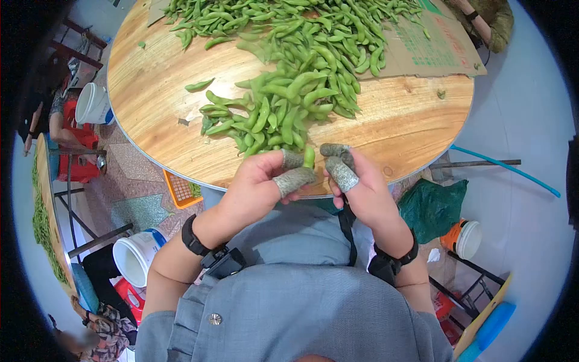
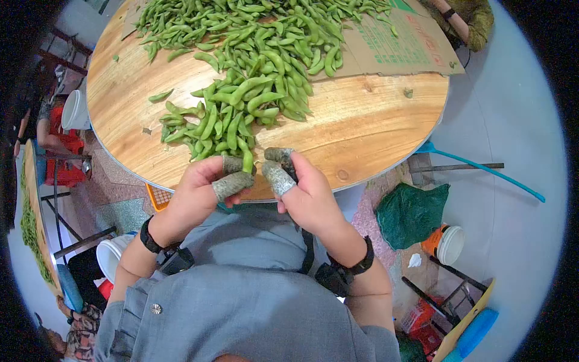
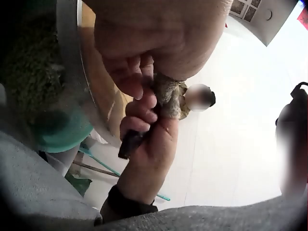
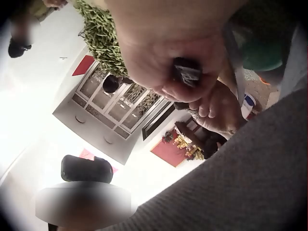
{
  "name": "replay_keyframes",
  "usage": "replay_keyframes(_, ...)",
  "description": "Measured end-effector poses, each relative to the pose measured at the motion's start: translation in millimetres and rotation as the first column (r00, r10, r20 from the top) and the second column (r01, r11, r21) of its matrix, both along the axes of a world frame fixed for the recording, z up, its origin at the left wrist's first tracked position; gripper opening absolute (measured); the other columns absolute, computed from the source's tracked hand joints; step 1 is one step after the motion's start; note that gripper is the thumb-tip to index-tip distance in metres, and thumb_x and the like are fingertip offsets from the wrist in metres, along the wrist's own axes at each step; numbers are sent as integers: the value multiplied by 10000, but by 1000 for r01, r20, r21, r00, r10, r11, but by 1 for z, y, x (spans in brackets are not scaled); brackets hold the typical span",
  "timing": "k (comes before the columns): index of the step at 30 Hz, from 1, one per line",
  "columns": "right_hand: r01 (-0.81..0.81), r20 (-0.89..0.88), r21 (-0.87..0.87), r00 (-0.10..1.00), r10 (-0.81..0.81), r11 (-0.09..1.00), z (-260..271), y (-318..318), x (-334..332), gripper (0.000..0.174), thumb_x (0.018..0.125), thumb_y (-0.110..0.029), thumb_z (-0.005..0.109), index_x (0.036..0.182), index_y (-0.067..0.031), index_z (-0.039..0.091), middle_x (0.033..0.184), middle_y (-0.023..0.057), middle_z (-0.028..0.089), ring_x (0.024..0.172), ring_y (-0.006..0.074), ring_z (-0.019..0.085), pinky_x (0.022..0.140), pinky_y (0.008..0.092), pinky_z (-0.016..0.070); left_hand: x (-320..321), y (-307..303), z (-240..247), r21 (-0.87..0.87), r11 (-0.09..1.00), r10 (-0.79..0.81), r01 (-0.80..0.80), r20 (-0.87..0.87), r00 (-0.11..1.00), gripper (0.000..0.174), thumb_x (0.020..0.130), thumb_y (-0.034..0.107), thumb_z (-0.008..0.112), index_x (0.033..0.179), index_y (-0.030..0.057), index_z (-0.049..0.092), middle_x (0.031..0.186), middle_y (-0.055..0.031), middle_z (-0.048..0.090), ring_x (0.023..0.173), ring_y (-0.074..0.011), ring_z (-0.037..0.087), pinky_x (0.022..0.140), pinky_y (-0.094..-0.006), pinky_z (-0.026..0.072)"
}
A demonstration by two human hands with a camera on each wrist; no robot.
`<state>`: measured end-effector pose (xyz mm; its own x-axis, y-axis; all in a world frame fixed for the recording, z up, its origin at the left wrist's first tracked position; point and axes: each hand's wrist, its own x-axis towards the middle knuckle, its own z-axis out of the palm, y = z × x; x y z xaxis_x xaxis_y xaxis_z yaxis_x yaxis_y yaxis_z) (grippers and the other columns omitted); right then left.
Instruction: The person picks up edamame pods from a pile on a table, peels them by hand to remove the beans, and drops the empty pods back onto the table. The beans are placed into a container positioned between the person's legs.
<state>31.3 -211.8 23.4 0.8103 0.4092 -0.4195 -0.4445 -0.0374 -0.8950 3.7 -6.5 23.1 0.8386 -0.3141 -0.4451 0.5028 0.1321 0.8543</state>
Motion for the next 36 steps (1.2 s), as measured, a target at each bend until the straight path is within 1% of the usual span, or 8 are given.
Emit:
replay_keyframes(12,-267,-10,77,963,269,961,17,-4,-5,463,888,-33,407,1352,-42,405,857,43,610,560,76,545,466,221,465,-12,-4,-12,-51,995,92,-83,238,967,194,900,91,625,1077,14,638,920,-24,646,798,-127,588,674,-293,477)
replay_keyframes(19,-127,-237,308,950,205,943,3,2,0,332,931,-48,408,1255,-86,471,784,7,555,476,44,419,400,197,333,-4,6,-8,696,694,-455,-183,621,638,180,861,55,633,1038,22,643,830,-84,617,711,-212,593,618,-331,466)
replay_keyframes(22,-55,-379,461,890,252,886,3,-3,1,252,958,-84,419,1201,-98,487,757,0,530,463,38,392,390,195,318,-2,9,-5,53,998,-42,34,166,985,154,896,106,651,1018,12,646,834,-26,654,643,-98,566,569,-264,465)
replay_keyframes(26,109,-546,685,731,409,720,2,-8,-2,240,981,-104,403,1208,-100,483,745,-1,517,466,32,379,390,192,320,-4,14,-18,-628,778,-98,-27,-163,982,198,880,101,672,1060,21,650,787,-20,646,651,-56,556,570,-208,448)
replay_keyframes(29,-20,-443,347,878,182,938,29,-1,-5,237,989,-101,392,1210,-93,477,756,3,524,472,33,381,393,192,327,-5,6,-14,-397,918,-54,-2,-129,990,224,870,112,689,1061,5,643,789,-11,646,624,-55,545,563,-209,450)
replay_keyframes(31,-81,-377,362,898,226,929,27,0,-7,266,964,-78,398,1220,-83,469,765,2,525,490,39,408,401,196,355,-7,0,-10,118,993,-20,-27,380,925,253,851,152,722,1035,-1,640,808,-16,654,620,-75,562,554,-236,464)
replay_keyframes(33,-104,-175,266,972,154,958,26,3,-14,332,921,-45,402,1247,-73,460,775,-2,527,509,44,436,414,201,384,-5,4,1,431,900,-167,-62,473,865,277,790,111,745,1026,7,643,770,-53,636,617,-158,588,552,-296,485)
replay_keyframes(36,-68,-119,260,988,102,963,23,7,-16,387,885,-20,389,1264,-66,451,781,2,527,527,48,453,424,203,400,-5,-3,-3,621,594,-497,-511,783,374,249,698,31,685,931,5,603,714,-147,521,636,-353,548,537,-420,448)
